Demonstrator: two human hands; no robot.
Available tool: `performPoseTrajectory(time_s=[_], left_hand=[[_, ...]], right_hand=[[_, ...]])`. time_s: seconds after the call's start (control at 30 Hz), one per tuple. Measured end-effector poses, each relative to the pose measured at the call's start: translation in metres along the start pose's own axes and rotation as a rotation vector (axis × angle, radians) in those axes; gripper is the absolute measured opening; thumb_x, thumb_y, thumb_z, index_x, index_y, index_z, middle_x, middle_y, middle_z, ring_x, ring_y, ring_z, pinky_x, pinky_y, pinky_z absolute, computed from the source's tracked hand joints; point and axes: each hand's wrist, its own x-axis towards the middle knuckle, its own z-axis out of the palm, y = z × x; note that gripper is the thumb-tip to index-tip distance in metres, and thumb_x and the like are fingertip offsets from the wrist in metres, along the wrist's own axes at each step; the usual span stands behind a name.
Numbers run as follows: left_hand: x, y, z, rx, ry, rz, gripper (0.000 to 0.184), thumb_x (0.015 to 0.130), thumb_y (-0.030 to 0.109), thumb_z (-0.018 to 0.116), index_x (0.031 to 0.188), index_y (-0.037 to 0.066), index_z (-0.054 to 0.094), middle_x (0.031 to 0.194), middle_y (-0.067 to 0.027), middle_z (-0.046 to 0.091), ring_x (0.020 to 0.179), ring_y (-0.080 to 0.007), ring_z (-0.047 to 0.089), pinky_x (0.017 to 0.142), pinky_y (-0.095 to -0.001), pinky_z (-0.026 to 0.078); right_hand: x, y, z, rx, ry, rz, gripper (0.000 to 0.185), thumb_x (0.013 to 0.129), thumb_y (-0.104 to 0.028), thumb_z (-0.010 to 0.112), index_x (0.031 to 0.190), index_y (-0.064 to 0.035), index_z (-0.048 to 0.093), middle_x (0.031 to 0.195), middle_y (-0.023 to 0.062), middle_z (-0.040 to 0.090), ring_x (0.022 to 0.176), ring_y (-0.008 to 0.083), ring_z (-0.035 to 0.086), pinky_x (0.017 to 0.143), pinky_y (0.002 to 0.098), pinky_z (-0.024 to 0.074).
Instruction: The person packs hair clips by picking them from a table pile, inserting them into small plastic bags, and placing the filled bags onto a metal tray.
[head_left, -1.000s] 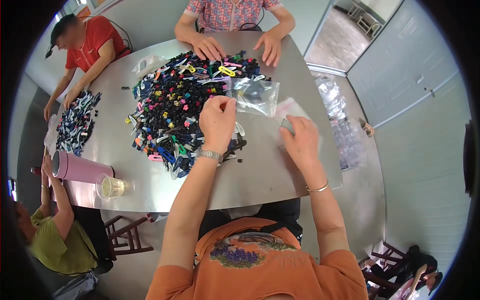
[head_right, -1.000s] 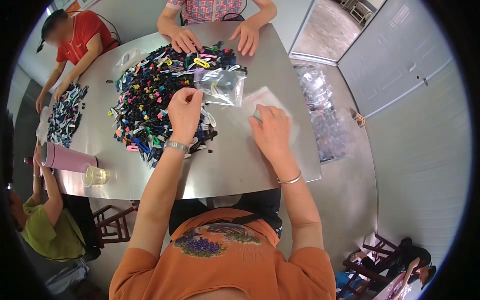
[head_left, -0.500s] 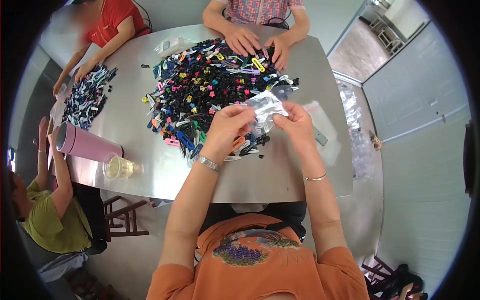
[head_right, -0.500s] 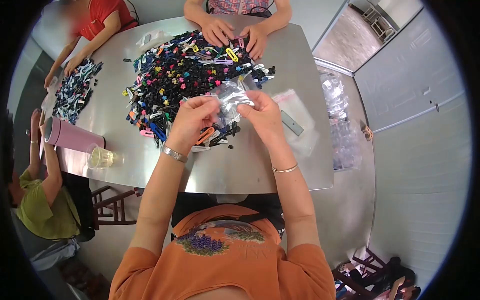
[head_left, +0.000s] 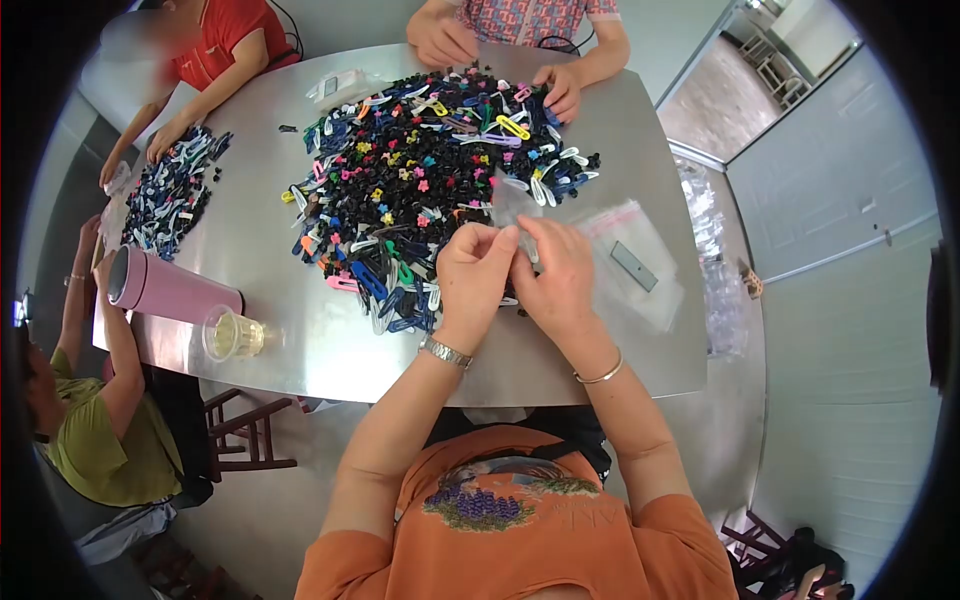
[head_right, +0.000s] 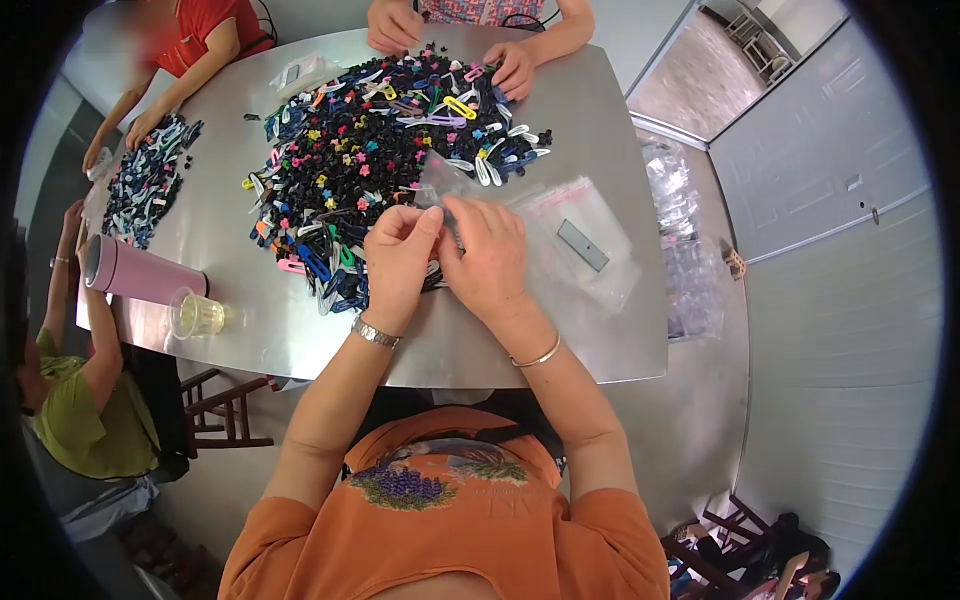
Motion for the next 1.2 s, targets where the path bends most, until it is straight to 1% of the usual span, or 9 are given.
performPoseTrajectory(time_s=[0.5, 0.53, 0.57, 0.63, 0.67, 0.7, 0.8, 0.97, 1.2], left_hand=[[-0.034, 0.003, -0.013, 0.553, -0.005, 0.386, 0.015, 0.079, 0.011, 0.070, 0.073, 0.003, 0.060, 0.065, -0.0072, 0.058, 0.054, -0.0154, 0.057, 0.051, -0.0283, 0.045], [-0.037, 0.009, -0.023, 0.654, -0.189, 0.216, 0.025, 0.085, 0.023, 0.067, 0.098, 0.003, 0.061, 0.082, -0.0088, 0.063, 0.068, -0.0153, 0.061, 0.060, -0.0281, 0.048], [-0.035, 0.013, -0.025, 0.655, -0.191, 0.218, 0.025, 0.085, 0.023, 0.067, 0.098, 0.003, 0.061, 0.082, -0.0088, 0.063, 0.068, -0.0153, 0.061, 0.060, -0.0281, 0.048], [-0.030, 0.020, -0.029, -0.244, -0.130, -0.326, 0.059, 0.091, 0.038, 0.058, 0.136, 0.005, 0.038, 0.115, -0.0146, 0.057, 0.089, -0.0193, 0.061, 0.073, -0.0303, 0.050], [-0.022, 0.011, -0.038, -0.301, -0.252, -0.279, 0.074, 0.096, 0.050, 0.041, 0.149, 0.013, 0.005, 0.141, -0.0220, 0.031, 0.103, -0.0300, 0.058, 0.082, -0.0359, 0.052], [-0.015, 0.016, -0.032, -0.344, -0.199, -0.275, 0.076, 0.095, 0.051, 0.044, 0.149, 0.015, 0.003, 0.144, -0.0213, 0.025, 0.106, -0.0349, 0.056, 0.084, -0.0407, 0.050], [-0.001, 0.025, -0.021, -0.580, -0.195, -0.340, 0.072, 0.095, 0.045, 0.048, 0.149, 0.017, 0.009, 0.145, -0.0197, 0.025, 0.110, -0.0378, 0.053, 0.087, -0.0446, 0.049], [0.015, 0.001, -0.022, -0.856, -0.112, -0.327, 0.040, 0.088, 0.022, 0.064, 0.123, 0.014, 0.048, 0.124, -0.0079, 0.051, 0.103, -0.0339, 0.055, 0.086, -0.0500, 0.047], [0.013, -0.012, -0.016, -0.926, -0.032, -0.279, 0.024, 0.088, 0.017, 0.063, 0.110, 0.013, 0.054, 0.109, -0.0045, 0.060, 0.098, -0.0303, 0.057, 0.085, -0.0468, 0.048]], right_hand=[[-0.001, 0.001, -0.013, -0.217, 0.123, -0.052, 0.012, 0.072, -0.004, 0.066, 0.082, -0.0093, 0.064, 0.075, 0.0034, 0.063, 0.072, 0.0211, 0.060, 0.071, 0.0339, 0.0421], [-0.001, 0.000, -0.014, -0.221, 0.119, -0.065, 0.012, 0.072, -0.004, 0.066, 0.082, -0.0096, 0.064, 0.075, 0.0028, 0.063, 0.072, 0.0208, 0.060, 0.070, 0.0340, 0.0417], [-0.001, 0.000, -0.015, -0.223, 0.115, -0.078, 0.012, 0.072, -0.004, 0.066, 0.081, -0.0098, 0.064, 0.074, 0.0023, 0.062, 0.071, 0.0205, 0.060, 0.070, 0.0341, 0.0413], [-0.002, 0.000, -0.014, -0.182, 0.121, -0.121, 0.012, 0.072, -0.004, 0.066, 0.081, -0.0100, 0.063, 0.074, 0.0017, 0.062, 0.070, 0.0201, 0.059, 0.070, 0.0342, 0.0406], [-0.004, -0.001, -0.013, -0.140, 0.119, -0.167, 0.011, 0.072, -0.004, 0.066, 0.081, -0.0102, 0.063, 0.074, 0.0012, 0.062, 0.070, 0.0197, 0.059, 0.070, 0.0343, 0.0399], [-0.005, -0.004, -0.012, -0.132, 0.115, -0.168, 0.011, 0.072, -0.004, 0.066, 0.081, -0.0102, 0.063, 0.074, 0.0012, 0.062, 0.070, 0.0197, 0.059, 0.070, 0.0343, 0.0399], [-0.005, -0.013, -0.010, -0.069, 0.003, -0.229, 0.011, 0.072, -0.005, 0.066, 0.081, -0.0107, 0.063, 0.075, 0.0004, 0.062, 0.070, 0.0189, 0.058, 0.070, 0.0346, 0.0387], [-0.008, -0.013, -0.006, -0.143, -0.049, -0.230, 0.012, 0.072, -0.006, 0.066, 0.081, -0.0113, 0.062, 0.076, -0.0002, 0.063, 0.071, 0.0186, 0.058, 0.070, 0.0343, 0.0388], [-0.008, -0.016, 0.003, -0.070, 0.116, -0.135, 0.013, 0.070, -0.005, 0.068, 0.081, -0.0103, 0.062, 0.076, 0.0002, 0.063, 0.074, 0.0180, 0.060, 0.071, 0.0342, 0.0401]])
